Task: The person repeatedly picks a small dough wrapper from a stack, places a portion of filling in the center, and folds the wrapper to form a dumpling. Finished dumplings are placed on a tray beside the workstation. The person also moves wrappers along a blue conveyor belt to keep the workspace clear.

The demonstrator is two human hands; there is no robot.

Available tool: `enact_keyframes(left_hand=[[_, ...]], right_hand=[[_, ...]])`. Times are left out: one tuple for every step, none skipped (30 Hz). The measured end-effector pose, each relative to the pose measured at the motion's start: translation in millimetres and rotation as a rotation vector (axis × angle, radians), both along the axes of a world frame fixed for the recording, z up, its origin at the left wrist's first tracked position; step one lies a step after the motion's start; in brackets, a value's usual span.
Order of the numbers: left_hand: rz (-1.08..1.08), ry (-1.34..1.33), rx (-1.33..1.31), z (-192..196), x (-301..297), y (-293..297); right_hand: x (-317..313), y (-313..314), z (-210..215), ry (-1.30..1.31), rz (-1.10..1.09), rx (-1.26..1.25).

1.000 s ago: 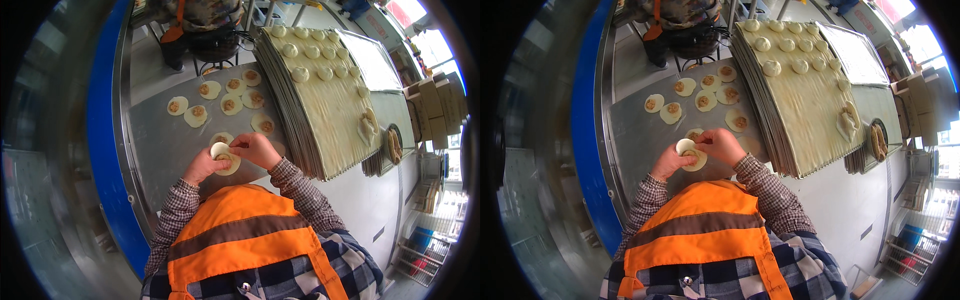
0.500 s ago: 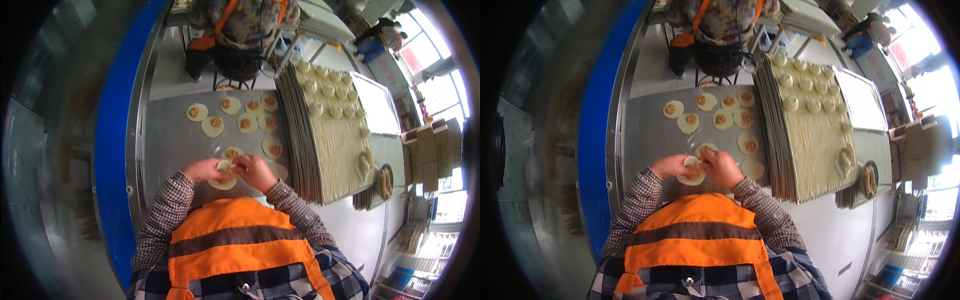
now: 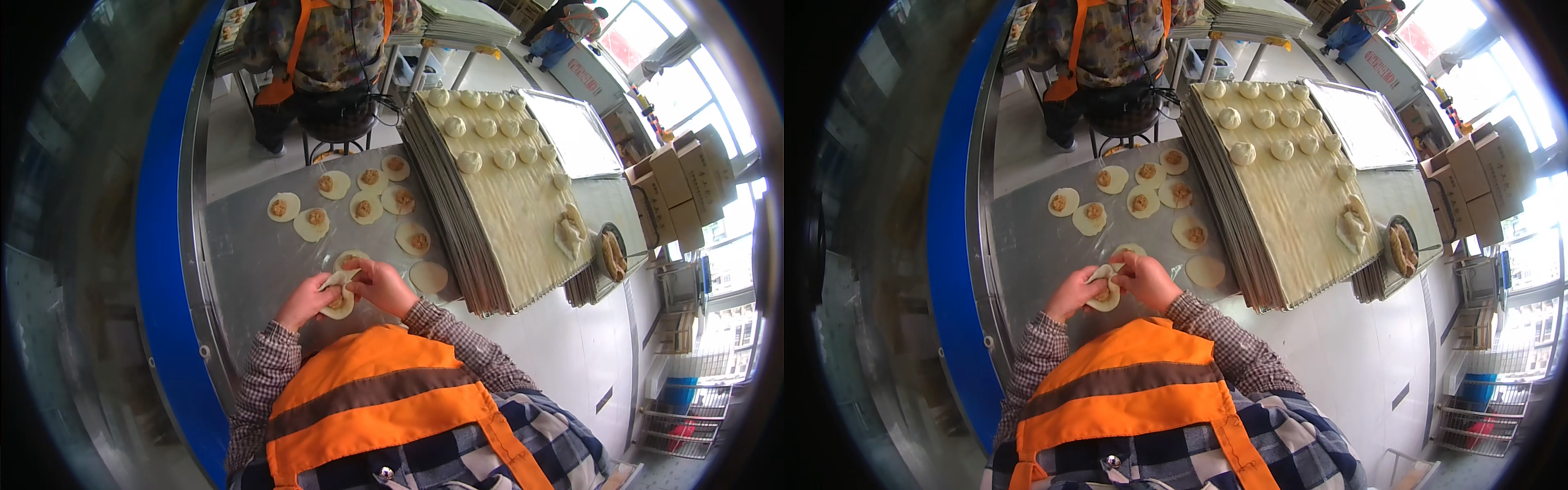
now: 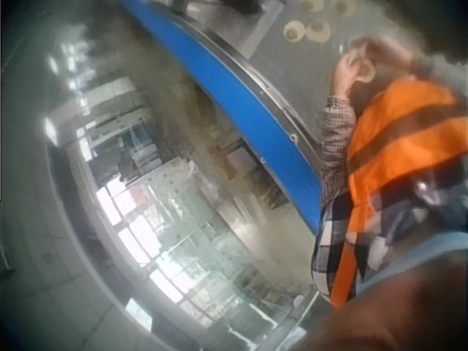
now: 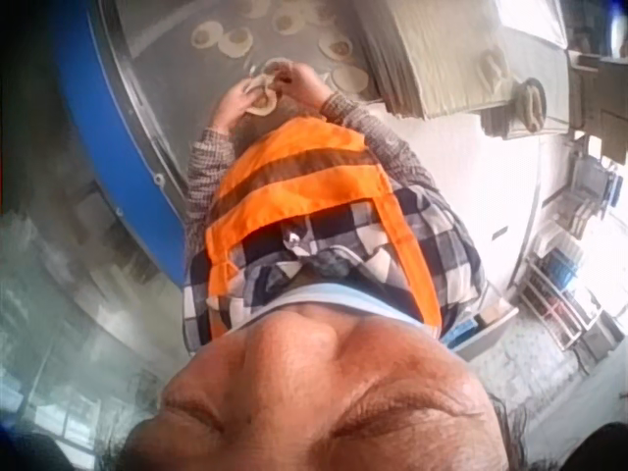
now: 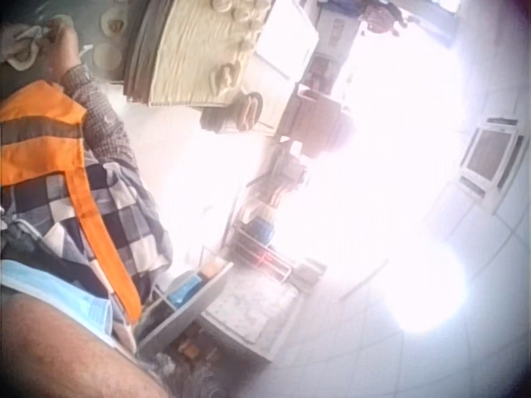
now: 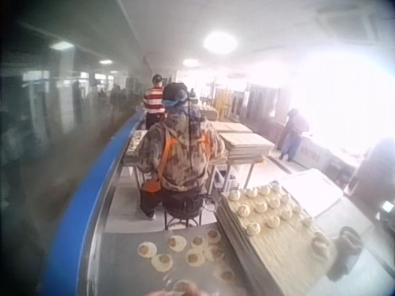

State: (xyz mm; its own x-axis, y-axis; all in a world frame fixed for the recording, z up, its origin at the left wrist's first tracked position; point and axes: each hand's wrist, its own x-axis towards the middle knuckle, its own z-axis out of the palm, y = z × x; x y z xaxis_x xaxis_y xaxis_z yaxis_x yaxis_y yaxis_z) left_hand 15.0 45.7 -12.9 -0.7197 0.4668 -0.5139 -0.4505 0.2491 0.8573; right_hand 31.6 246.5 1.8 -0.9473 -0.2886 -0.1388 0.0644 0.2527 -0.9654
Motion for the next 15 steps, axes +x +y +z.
enact_keyframes(left_hand=[[-0.069,0.050,-0.084,1.3,-4.3,1.0],[-0.132,0.078,-0.167,3.0,-9.0,1.4],[-0.206,0.064,-0.165,5.1,-14.7,2.0],[-0.272,0.026,-0.161,7.2,-19.7,1.3],[-0.342,-0.045,-0.215,8.6,-23.9,1.2],[-0.365,0.005,-0.167,9.3,-26.9,0.3],[-0.398,0.025,-0.180,8.8,-28.2,-0.2],[-0.427,0.051,-0.164,6.8,-28.3,0.7],[-0.313,-0.005,-0.122,4.6,-25.2,-1.3],[-0.198,-0.051,-0.053,1.5,-21.2,-2.5],[-0.081,-0.064,0.015,-2.5,-19.4,-2.6],[-0.010,-0.085,0.131,-6.5,-16.7,-2.5],[0.066,-0.089,0.235,-10.6,-11.4,0.0],[0.161,-0.137,0.279,-13.5,-7.1,2.3],[0.212,-0.100,0.256,-15.2,-4.6,5.1]], right_hand=[[-1.0,0.3,-1.1,0.133,0.051,0.149],[-2.6,0.9,-1.9,0.235,0.095,0.311],[-3.1,0.4,-2.8,0.328,0.101,0.278],[-3.5,1.4,-3.3,0.388,0.101,0.258],[-3.4,0.9,-3.9,0.422,0.092,0.237],[-2.4,0.4,-4.5,0.359,0.069,0.179],[-2.4,1.5,-4.9,0.273,0.032,0.125],[-1.1,0.5,-5.8,0.187,0.022,0.043],[-1.6,2.5,-5.9,0.355,0.054,0.175],[-1.2,2.4,-6.6,0.248,0.022,0.197],[-1.9,3.1,-7.2,0.165,-0.003,0.201],[-2.3,4.1,-7.8,0.069,-0.058,0.220],[-3.0,3.0,-8.9,0.056,-0.070,0.241],[-3.3,3.0,-9.4,0.038,-0.091,0.065],[-3.6,1.8,-10.2,-0.023,-0.141,-0.070]])
